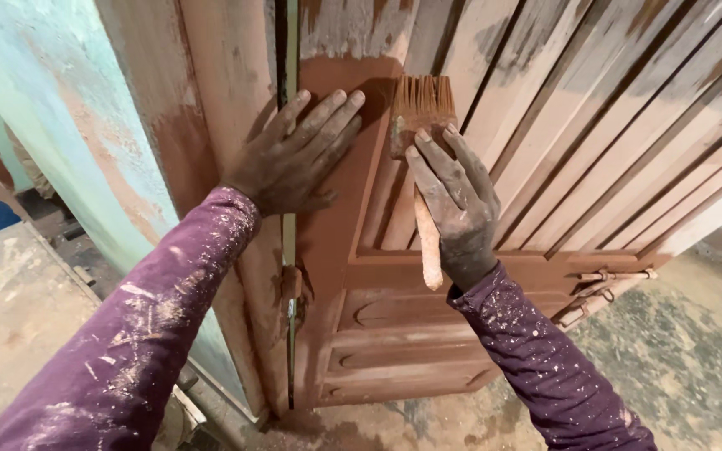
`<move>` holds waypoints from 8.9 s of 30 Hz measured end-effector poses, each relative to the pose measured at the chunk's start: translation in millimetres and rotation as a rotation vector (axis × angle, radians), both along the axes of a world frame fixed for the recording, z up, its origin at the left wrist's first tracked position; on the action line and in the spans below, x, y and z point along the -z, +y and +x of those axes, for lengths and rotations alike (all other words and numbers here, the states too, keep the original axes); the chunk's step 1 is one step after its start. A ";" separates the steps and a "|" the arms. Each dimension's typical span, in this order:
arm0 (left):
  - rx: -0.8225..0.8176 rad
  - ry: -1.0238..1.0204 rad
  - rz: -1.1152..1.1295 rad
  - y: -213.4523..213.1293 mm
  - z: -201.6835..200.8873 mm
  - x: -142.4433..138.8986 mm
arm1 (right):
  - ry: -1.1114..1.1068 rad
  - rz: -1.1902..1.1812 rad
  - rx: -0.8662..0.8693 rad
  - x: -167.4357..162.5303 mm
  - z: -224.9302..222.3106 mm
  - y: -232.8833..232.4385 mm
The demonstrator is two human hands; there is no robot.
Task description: The person paints a wooden paneled door with reddish-brown paint using a wide brush, working the paint into the recessed panels, rails, and edges of the door. They steady the door with their free hand and reload the brush from a paint bucket on the floor as they cover unpainted areas.
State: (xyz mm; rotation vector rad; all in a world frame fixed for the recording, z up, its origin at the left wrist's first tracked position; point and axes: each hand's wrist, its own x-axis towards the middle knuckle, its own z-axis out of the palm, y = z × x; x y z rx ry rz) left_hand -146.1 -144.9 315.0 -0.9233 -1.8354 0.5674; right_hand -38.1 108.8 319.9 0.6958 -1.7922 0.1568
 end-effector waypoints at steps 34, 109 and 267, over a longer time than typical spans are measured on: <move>0.046 0.037 0.106 -1.3 1.8 4.8 | -0.363 -0.837 -0.766 15.7 -31.1 7.4; 0.018 0.070 0.111 -4.5 -3.7 8.2 | -0.186 -1.074 -0.837 25.4 -70.5 -12.5; 0.084 0.110 -0.023 -6.3 -4.0 28.1 | -0.425 -0.599 -0.167 254.4 -18.5 -16.4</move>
